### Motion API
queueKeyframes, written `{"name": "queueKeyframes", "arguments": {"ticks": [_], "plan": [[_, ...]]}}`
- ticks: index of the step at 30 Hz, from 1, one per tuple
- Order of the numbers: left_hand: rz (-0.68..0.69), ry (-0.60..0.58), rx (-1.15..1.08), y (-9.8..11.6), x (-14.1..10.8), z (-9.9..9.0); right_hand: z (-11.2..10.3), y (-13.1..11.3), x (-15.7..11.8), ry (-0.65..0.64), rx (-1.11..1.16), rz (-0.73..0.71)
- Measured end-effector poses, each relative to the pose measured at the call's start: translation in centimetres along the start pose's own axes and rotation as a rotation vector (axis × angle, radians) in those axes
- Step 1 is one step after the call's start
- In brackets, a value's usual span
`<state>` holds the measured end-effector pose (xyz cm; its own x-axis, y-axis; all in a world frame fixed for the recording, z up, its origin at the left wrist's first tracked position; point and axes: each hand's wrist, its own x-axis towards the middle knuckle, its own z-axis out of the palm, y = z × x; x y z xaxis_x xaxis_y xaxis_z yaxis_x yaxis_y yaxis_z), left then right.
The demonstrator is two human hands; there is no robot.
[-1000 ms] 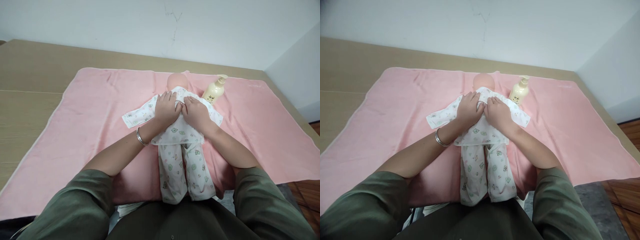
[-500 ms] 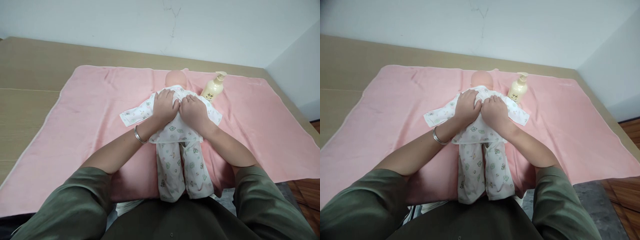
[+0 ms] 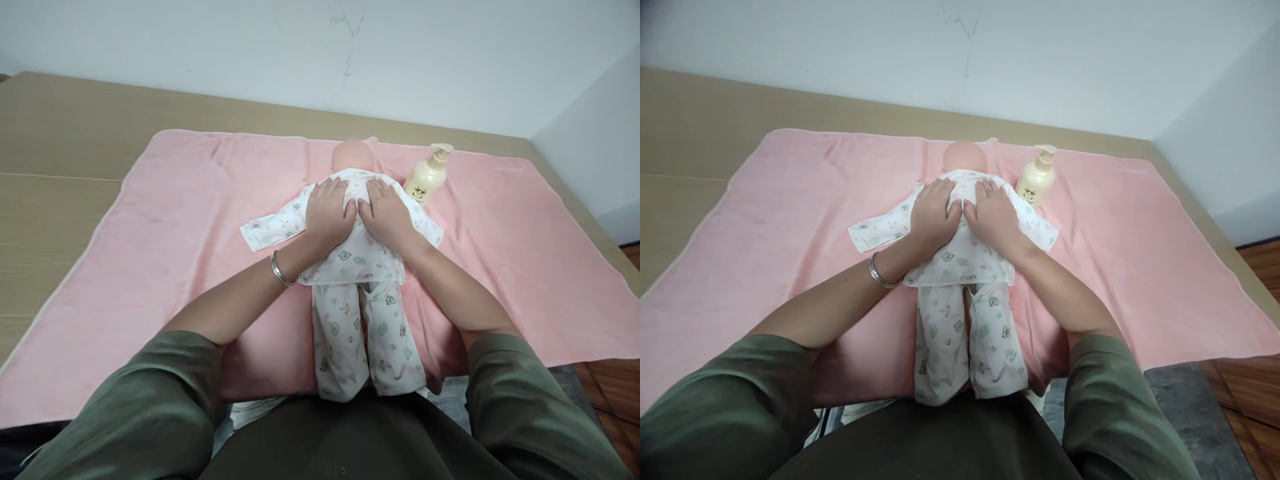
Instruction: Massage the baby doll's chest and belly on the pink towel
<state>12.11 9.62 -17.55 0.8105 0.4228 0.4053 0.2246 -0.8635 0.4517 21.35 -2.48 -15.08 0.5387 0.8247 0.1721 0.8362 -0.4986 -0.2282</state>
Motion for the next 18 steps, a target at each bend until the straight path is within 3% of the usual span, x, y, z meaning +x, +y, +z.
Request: {"name": "queueKeyframes", "arguments": {"ticks": [4,11,18], "plan": [[0.006,0.011,0.009,0.1,-0.1,-0.1,-0.3,0.4,0.2,0.019,-0.032,-0.068],[-0.028,-0.037,0.029,0.2,0.0,-0.2,-0.9,1.2,0.6,-0.065,-0.155,-0.191],[-0.115,-0.091,0.05,0.2,0.4,-0.4,-1.8,-0.9,-0.6,-0.056,-0.23,-0.155]]}}
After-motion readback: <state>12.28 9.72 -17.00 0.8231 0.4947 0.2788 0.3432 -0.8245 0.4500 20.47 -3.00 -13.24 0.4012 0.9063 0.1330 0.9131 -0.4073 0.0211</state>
